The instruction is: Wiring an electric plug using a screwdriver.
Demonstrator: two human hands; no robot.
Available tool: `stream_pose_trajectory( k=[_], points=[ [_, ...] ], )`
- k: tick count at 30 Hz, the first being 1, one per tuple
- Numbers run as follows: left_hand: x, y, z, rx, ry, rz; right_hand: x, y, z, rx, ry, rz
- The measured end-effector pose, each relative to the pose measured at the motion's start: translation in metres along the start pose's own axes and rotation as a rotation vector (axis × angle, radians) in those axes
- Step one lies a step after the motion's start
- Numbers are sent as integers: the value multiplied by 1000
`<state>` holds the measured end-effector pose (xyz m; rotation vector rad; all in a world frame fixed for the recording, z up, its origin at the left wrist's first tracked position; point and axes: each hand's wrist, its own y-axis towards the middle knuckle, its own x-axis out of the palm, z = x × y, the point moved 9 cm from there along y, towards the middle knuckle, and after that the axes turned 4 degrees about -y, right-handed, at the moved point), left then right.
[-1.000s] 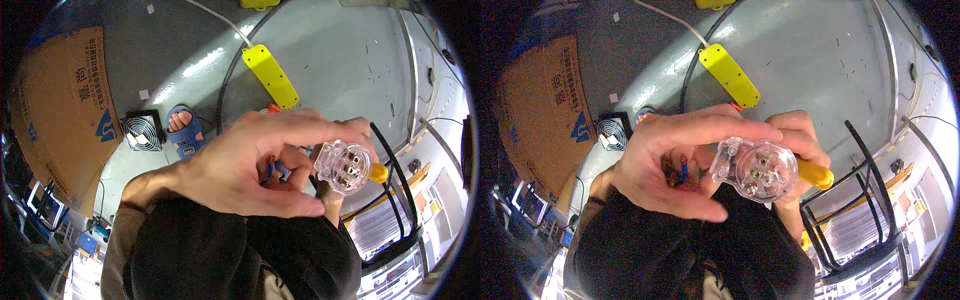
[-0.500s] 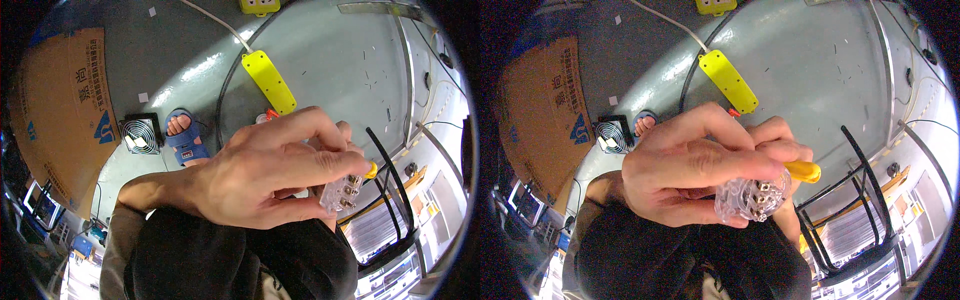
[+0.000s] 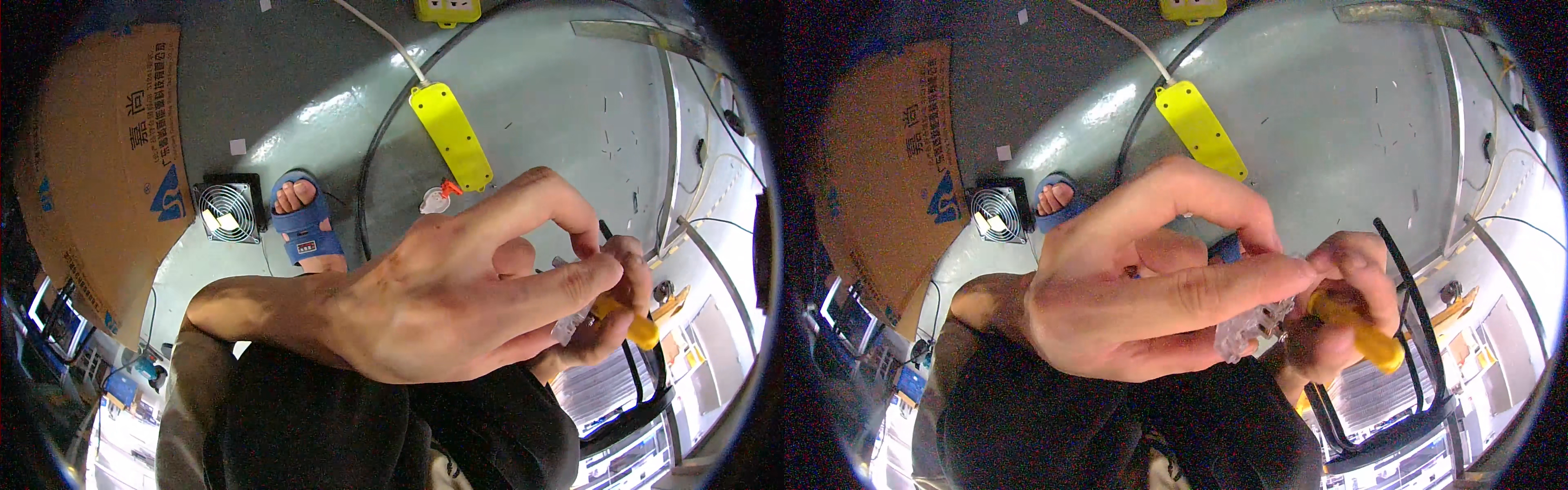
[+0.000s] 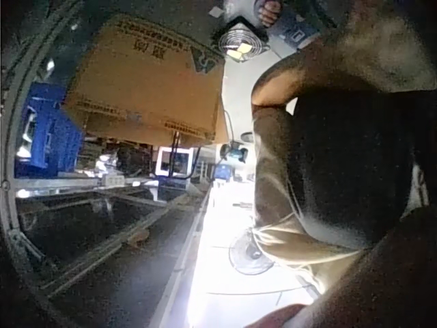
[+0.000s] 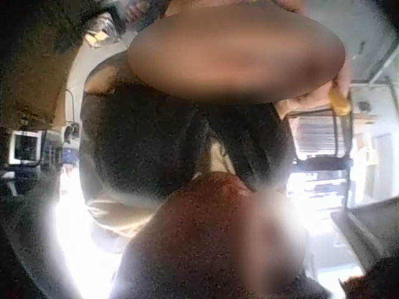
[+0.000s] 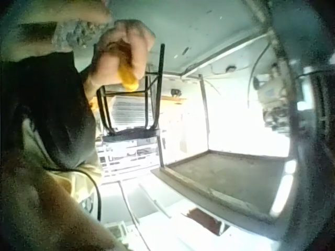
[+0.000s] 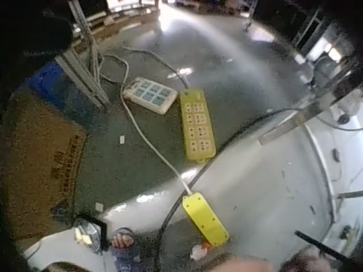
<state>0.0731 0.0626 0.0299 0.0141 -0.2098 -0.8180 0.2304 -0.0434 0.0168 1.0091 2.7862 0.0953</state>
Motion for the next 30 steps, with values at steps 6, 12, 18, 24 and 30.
stream_pose_trajectory(
  k=[6,12,18,24,30],
  points=[
    [-3,4,2,62,7,45,31,7,-18,-67,-205,-418],
    [-5,8,8,-85,32,-87,26,3,-17,-2,-165,-483],
    [2,2,2,52,34,-40,32,5,-10,35,-126,-567],
    [-3,2,5,52,62,-35,41,4,-16,3,-145,-688],
    [-11,2,-8,-83,-215,123,29,-13,-19,11,53,-462]
  ],
)
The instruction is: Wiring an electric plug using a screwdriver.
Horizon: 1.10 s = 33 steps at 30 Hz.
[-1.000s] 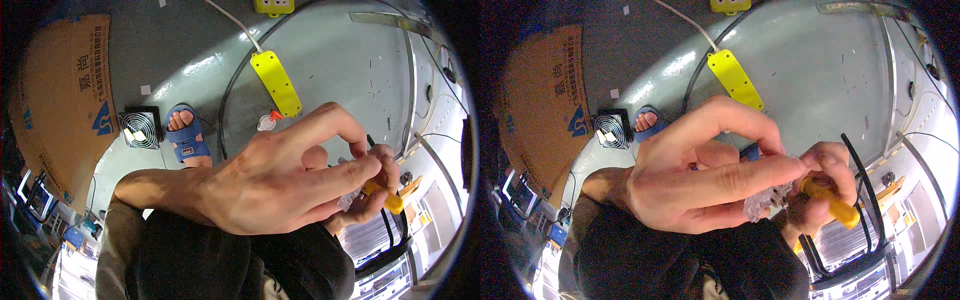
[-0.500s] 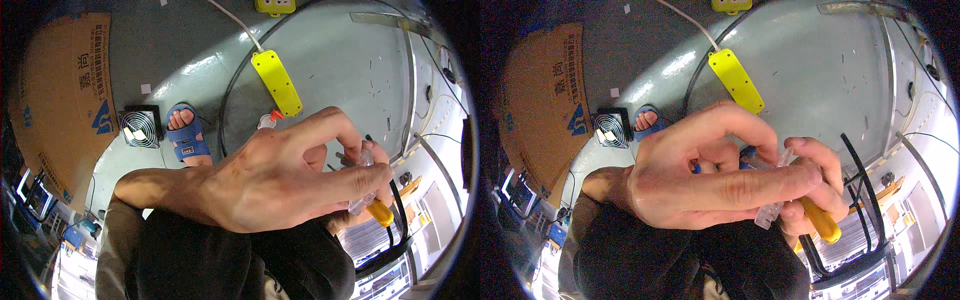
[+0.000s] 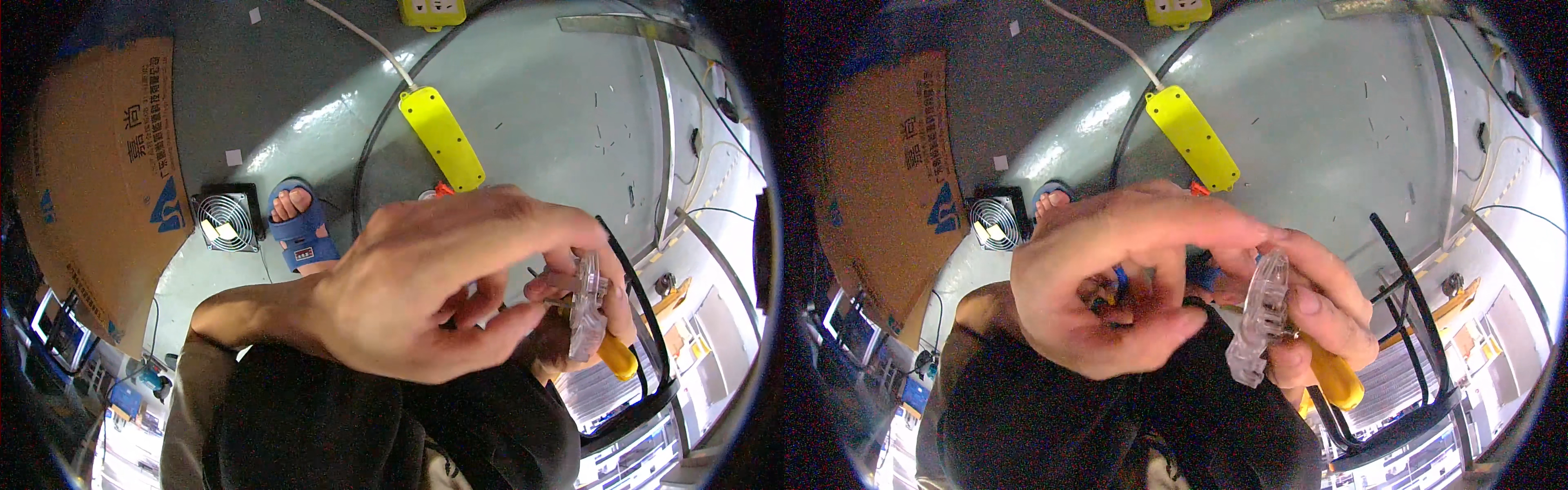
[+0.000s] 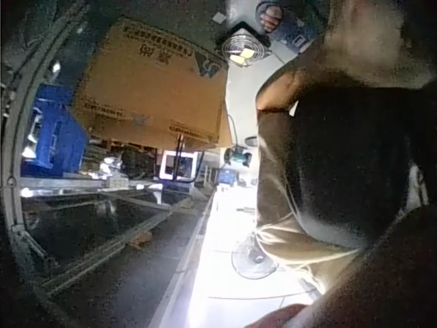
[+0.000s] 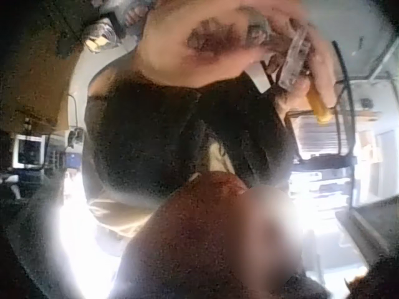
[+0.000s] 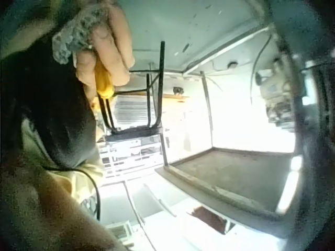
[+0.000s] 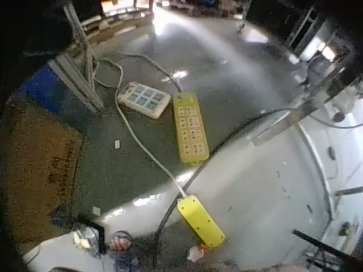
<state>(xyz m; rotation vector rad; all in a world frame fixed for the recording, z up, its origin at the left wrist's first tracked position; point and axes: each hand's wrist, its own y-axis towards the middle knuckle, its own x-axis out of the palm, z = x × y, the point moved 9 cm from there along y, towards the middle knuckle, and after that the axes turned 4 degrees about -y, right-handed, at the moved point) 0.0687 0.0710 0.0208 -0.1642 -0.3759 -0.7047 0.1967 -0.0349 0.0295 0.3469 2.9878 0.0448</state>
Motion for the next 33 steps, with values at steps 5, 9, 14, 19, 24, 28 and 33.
stream_pose_trajectory(
  k=[5,9,14,19,24,28,33],
  points=[
    [-5,1,-6,2,136,8,14,22,-13,-118,-133,-203],
    [-4,1,-8,-43,174,-26,10,23,-12,-67,-107,-178],
    [-2,2,-10,-40,171,-45,6,17,-7,-9,-69,4],
    [-3,2,-13,-40,169,-62,4,10,1,38,-153,-6],
    [-1,3,-10,-47,170,-58,-1,15,1,98,-71,93],
    [-3,1,-11,-39,129,-62,4,19,-2,37,-96,70],
    [0,0,-12,-65,130,-61,6,18,1,60,-36,76]
  ],
)
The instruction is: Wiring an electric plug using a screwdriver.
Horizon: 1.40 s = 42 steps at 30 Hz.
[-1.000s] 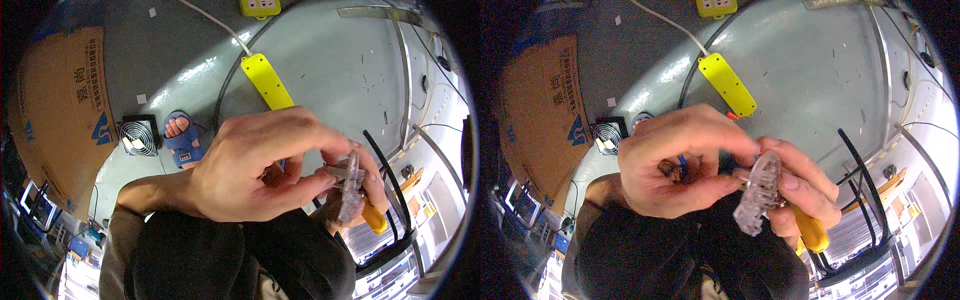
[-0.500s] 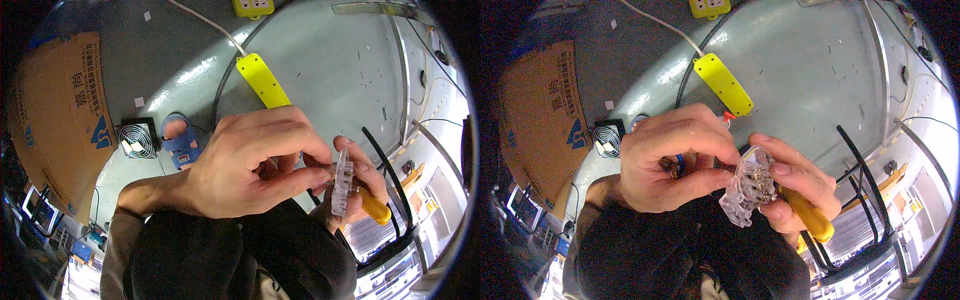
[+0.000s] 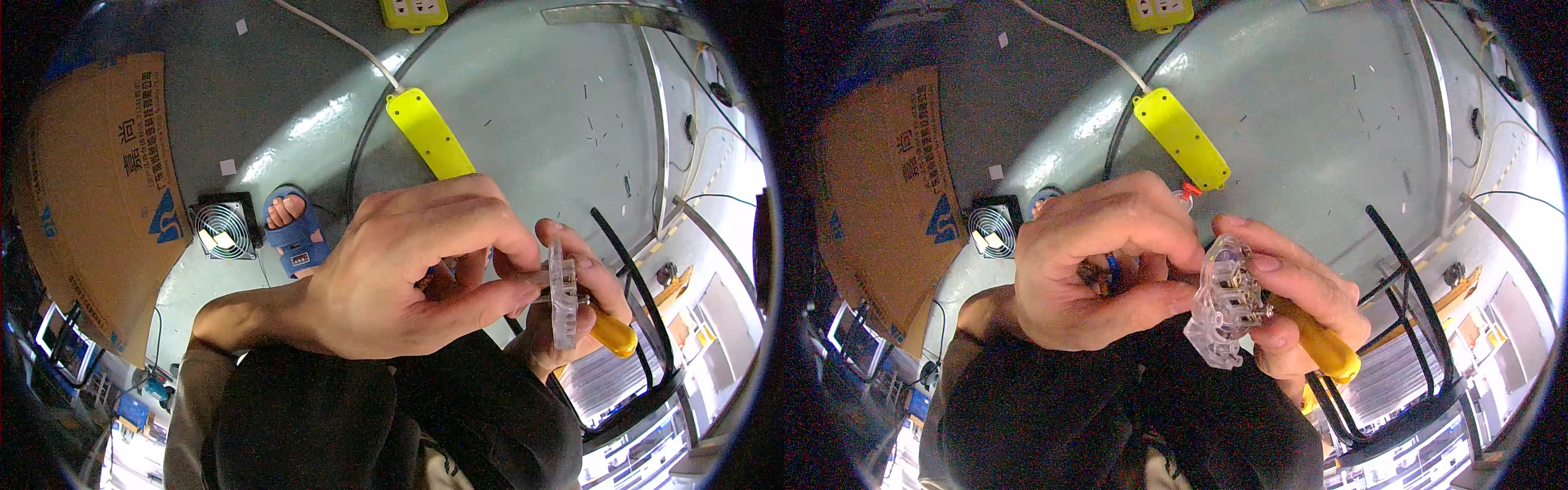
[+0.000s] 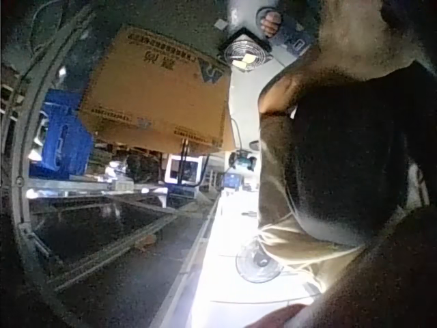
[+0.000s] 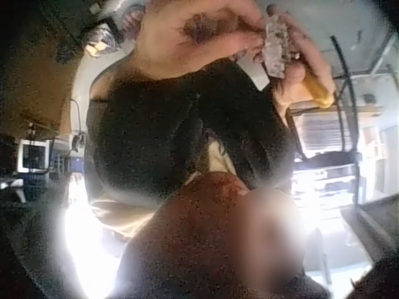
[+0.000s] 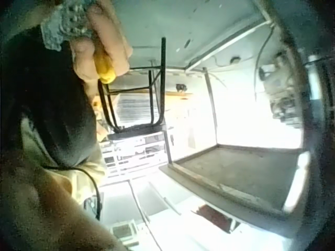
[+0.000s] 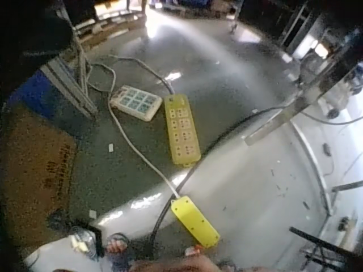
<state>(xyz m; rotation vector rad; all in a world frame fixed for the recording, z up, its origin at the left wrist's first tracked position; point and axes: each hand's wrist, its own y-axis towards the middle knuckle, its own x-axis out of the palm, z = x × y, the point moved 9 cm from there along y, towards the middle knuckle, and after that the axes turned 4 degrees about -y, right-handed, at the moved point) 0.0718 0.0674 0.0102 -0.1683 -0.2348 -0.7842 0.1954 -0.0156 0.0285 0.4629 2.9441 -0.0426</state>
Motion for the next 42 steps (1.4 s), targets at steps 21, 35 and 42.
stream_pose_trajectory(
  k=[21,35,42],
  points=[
    [3,3,4,48,23,-64,0,1,6,29,78,17],
    [5,2,1,53,6,-81,5,6,-8,-110,9,-21],
    [5,2,-1,68,12,-64,7,6,-15,-145,-88,-140]
  ],
)
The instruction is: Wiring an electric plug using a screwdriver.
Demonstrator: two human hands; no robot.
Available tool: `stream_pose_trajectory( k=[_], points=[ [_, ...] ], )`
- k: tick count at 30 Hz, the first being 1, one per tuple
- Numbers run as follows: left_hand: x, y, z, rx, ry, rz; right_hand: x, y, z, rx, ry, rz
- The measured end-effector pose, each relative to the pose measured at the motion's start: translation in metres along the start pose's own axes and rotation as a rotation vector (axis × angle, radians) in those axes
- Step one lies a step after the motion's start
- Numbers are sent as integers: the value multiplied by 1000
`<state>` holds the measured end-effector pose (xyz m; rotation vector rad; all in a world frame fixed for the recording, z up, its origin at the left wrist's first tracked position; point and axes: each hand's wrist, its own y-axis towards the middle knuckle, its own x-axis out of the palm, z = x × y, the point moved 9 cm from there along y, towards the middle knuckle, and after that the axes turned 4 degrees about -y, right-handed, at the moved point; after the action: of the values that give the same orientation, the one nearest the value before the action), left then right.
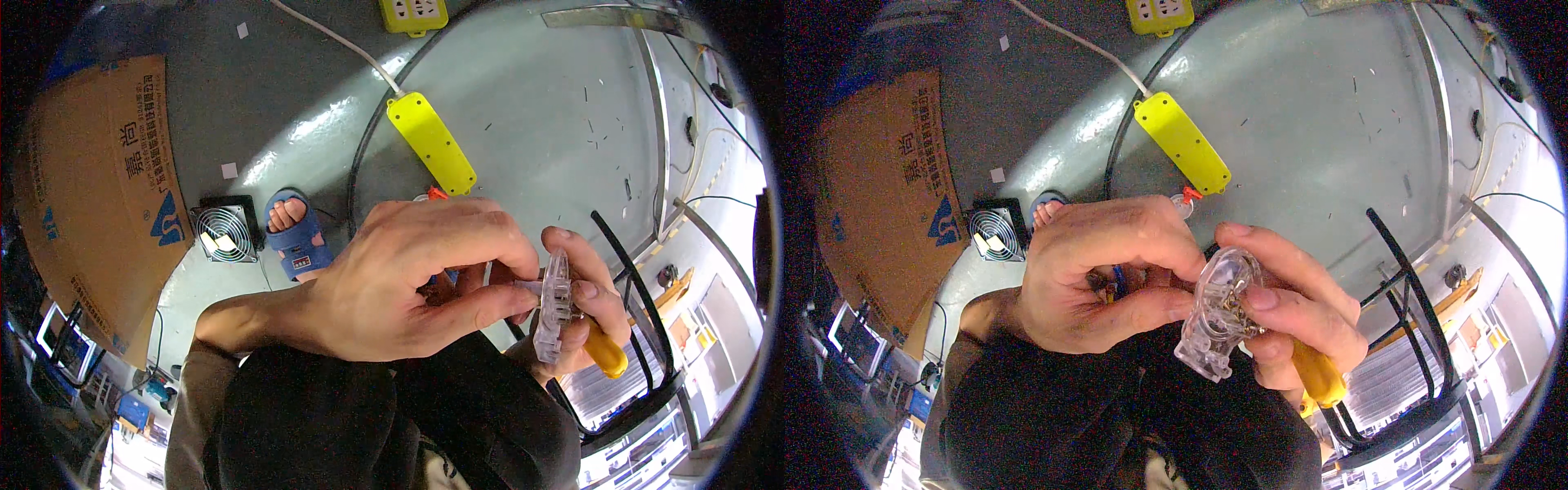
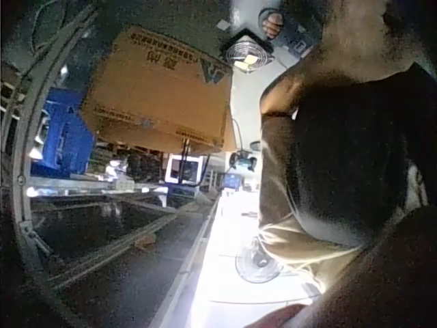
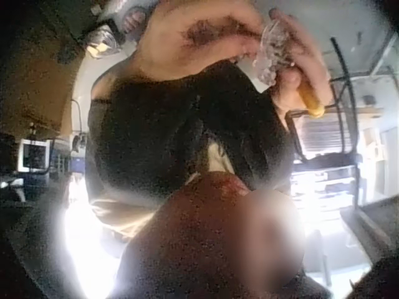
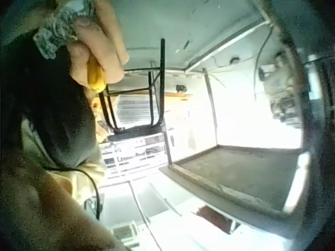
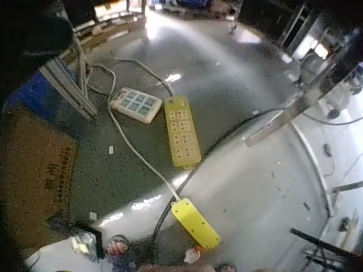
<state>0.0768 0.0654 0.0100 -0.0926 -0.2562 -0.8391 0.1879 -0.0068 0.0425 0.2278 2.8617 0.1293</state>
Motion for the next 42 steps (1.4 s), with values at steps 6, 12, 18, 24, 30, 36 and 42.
stream_pose_trajectory(
  k=[6,12,18,24,30,36,42],
  points=[
    [-2,0,1,-102,-55,4,-3,-7,1,121,49,-9],
    [-5,0,1,-72,-34,22,0,1,-2,61,7,-169],
    [-5,0,2,-11,-17,24,1,2,-8,42,2,-82],
    [-9,-2,0,-52,-23,37,5,6,-7,64,-85,-119],
    [-9,-5,-26,-268,-281,100,-9,-2,6,162,-241,182],
    [-44,-37,-97,-475,-939,409,-28,-11,22,135,-165,296],
    [-68,-41,-97,-408,-381,237,-33,-14,22,105,-175,329]
  ],
)
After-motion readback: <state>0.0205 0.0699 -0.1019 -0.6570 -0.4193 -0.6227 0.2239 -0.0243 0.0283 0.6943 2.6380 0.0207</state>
